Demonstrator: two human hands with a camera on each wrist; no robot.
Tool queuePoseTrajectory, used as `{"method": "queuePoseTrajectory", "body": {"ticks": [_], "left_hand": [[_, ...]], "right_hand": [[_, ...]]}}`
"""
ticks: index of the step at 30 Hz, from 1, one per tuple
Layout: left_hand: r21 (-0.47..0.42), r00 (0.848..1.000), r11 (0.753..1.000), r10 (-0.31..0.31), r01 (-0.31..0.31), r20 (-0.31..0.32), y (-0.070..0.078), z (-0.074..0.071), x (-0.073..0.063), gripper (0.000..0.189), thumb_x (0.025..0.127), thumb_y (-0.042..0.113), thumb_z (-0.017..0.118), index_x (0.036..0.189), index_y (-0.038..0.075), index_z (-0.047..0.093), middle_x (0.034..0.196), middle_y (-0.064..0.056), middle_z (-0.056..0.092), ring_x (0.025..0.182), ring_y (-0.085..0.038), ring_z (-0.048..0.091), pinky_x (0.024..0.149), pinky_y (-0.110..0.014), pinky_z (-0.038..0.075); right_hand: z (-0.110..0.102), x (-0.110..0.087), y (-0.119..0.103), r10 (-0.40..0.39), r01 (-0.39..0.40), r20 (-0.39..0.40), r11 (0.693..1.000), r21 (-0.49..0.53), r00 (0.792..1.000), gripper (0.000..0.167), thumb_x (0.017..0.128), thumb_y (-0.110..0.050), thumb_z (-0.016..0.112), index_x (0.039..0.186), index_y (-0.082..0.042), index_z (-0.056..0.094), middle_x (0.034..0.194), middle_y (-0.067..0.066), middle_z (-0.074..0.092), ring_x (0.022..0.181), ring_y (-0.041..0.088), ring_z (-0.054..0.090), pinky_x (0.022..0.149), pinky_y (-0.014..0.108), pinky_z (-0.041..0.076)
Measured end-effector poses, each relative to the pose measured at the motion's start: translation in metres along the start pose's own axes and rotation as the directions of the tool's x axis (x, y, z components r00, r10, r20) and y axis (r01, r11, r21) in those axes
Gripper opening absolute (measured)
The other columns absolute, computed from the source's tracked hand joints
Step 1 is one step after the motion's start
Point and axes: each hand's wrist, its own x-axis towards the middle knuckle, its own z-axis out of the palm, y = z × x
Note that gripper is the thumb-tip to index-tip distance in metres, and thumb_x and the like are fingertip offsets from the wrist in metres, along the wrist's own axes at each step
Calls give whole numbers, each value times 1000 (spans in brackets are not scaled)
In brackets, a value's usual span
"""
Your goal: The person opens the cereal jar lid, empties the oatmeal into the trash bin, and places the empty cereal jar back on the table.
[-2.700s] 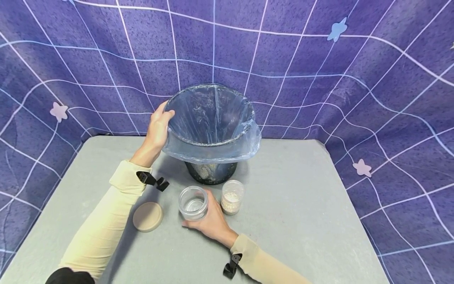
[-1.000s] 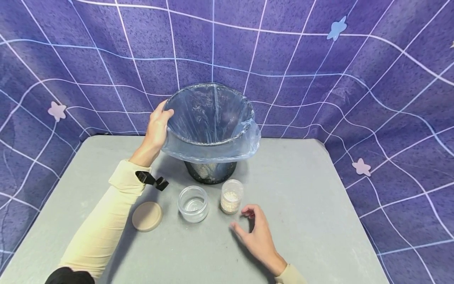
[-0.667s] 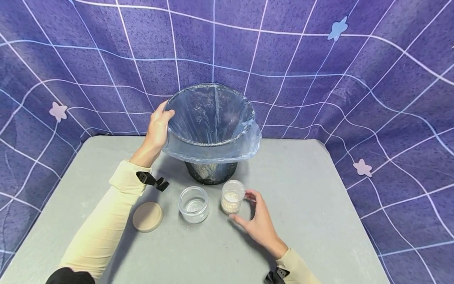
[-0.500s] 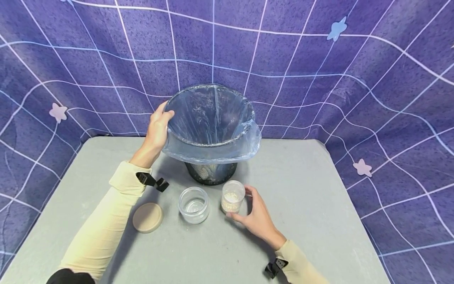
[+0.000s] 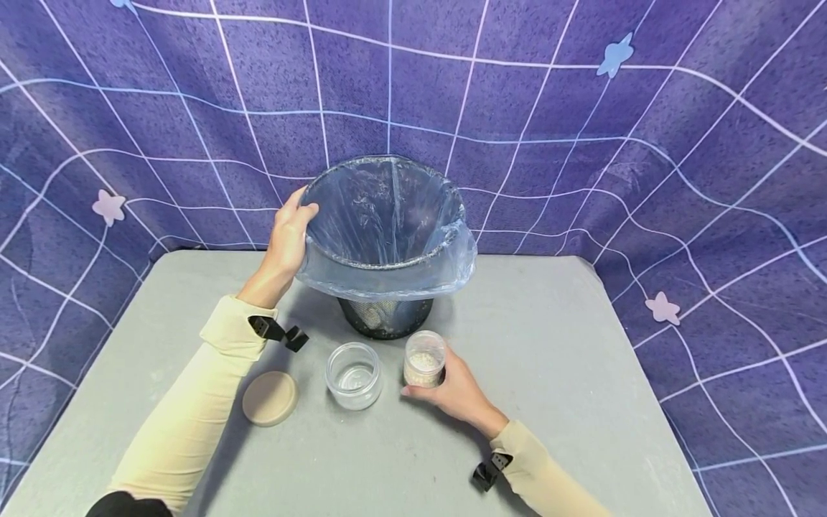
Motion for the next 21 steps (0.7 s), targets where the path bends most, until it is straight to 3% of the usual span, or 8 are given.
{"method": "queuePoseTrajectory", "body": {"ticks": [21], "left_hand": [[-14, 1000, 1000, -5, 5, 2, 0, 1, 0, 53, 107, 7, 36, 157, -9, 41, 150, -31, 55, 137, -43, 55, 119, -46, 42]], "right_hand": [[8, 1, 9, -19, 19, -7, 1000, -11, 1000, 70, 74, -26, 100, 135, -15, 65, 118, -2, 73, 113, 17, 67, 105, 39, 53]]}}
